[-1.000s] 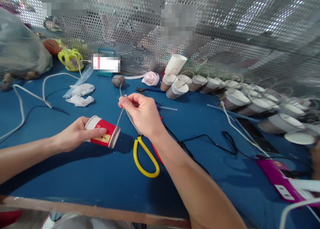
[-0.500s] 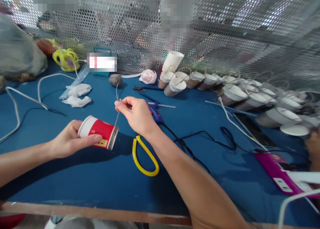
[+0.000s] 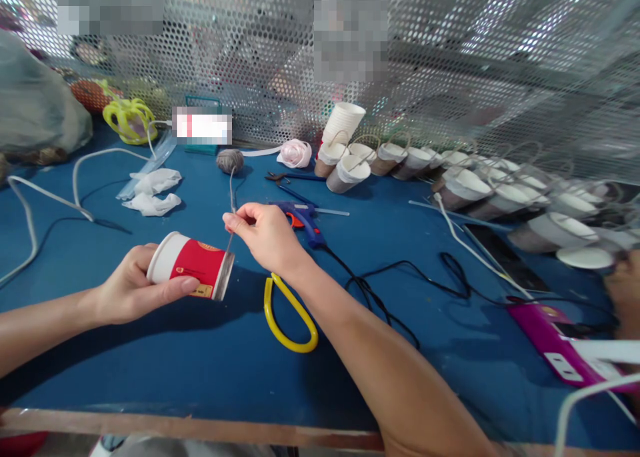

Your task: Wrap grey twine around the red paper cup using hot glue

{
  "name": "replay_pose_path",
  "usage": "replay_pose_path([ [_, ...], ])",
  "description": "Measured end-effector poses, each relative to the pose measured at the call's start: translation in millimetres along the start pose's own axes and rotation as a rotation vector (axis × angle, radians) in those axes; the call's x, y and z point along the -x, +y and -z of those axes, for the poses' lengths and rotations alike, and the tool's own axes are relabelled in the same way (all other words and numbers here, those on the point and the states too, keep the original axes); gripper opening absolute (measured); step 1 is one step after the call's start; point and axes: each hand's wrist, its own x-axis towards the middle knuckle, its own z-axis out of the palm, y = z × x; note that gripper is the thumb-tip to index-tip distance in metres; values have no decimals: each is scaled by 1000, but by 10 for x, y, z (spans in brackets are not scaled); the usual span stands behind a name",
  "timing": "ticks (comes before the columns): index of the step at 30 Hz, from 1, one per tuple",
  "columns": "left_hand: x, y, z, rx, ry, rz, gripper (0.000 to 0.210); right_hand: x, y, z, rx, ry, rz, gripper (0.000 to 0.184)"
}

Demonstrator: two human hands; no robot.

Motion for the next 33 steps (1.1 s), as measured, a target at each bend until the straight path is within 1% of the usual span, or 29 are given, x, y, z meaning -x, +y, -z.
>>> replay_pose_path([
  [6,-4,21,2,-5,1,-98,17,10,19,-23,-1,-43,-10,25],
  [9,-8,27,4,-17,12,-140,19,6,34,-39,-14,-65,-15,25],
  [16,10,14,23,-112,38,-197,25,30,32,-67,-54,-125,-42,24],
  [21,2,32,28,-150,66,-246,24,34,32,-80,-76,-156,-62,25],
  [25,-13,44,29,-135,86,-269,22,26,76,-110,-80,-163,-85,27],
  [27,-14,46,29,-106,89,-237,22,24,95,-129,-88,-162,-99,27],
  [33,-5,58,25,24,93,-27,24,30,85,-167,-125,-171,-157,29],
])
